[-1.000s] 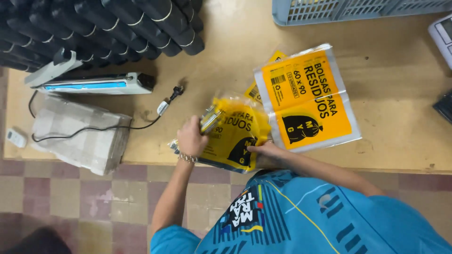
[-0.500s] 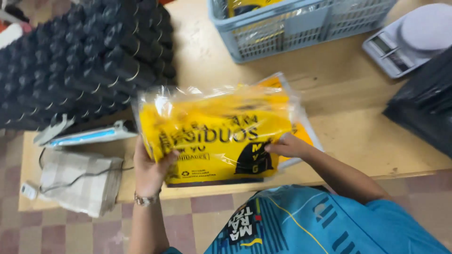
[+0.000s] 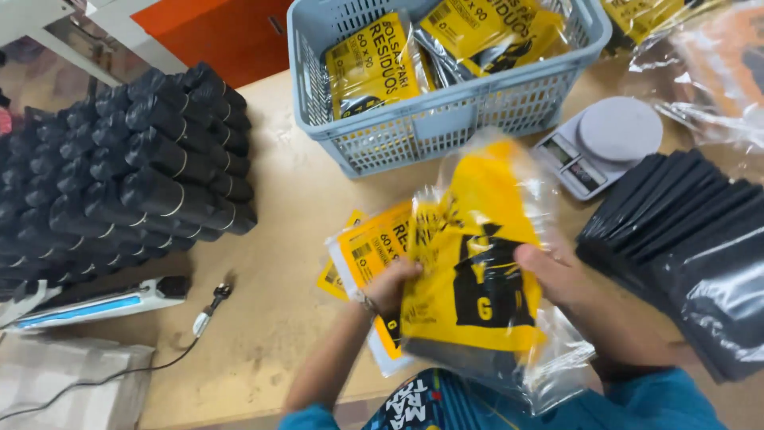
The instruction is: Manually inserting black trash bags into yellow printed plastic packaging sleeves at a workbench.
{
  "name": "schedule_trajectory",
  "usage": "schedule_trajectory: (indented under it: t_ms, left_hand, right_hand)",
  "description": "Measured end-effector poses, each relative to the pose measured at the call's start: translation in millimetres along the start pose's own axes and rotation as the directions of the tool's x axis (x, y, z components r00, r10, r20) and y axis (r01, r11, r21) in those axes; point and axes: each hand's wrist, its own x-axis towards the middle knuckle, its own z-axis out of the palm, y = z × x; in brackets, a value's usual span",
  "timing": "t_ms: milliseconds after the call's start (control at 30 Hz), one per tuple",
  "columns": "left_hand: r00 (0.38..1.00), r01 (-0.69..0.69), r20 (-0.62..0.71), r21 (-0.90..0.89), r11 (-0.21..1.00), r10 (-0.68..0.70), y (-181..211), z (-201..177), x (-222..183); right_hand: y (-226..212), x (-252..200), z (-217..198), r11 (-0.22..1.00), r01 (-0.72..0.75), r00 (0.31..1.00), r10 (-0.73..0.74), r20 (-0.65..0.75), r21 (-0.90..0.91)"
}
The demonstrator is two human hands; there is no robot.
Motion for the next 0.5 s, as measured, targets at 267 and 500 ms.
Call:
schedule_trajectory:
  t_ms: [267, 500]
  left_hand:
    - [0.923, -0.378, 0.350, 0.758, 0.531, 0.157, 245.4, 30.9, 100.0]
    - [0.879, -0.115, 0.225, 0.956, -0.271, 0.420, 391.2, 102.7, 153.1]
  right_hand:
    - [-31.3, 97.1, -7.4, 0.962, 0.266, 0.962, -0.269, -0.053, -0.065]
    - [32.6, 208.9, 4.6, 0.821, -0.096, 0.929, -0.129, -0.346, -0.562]
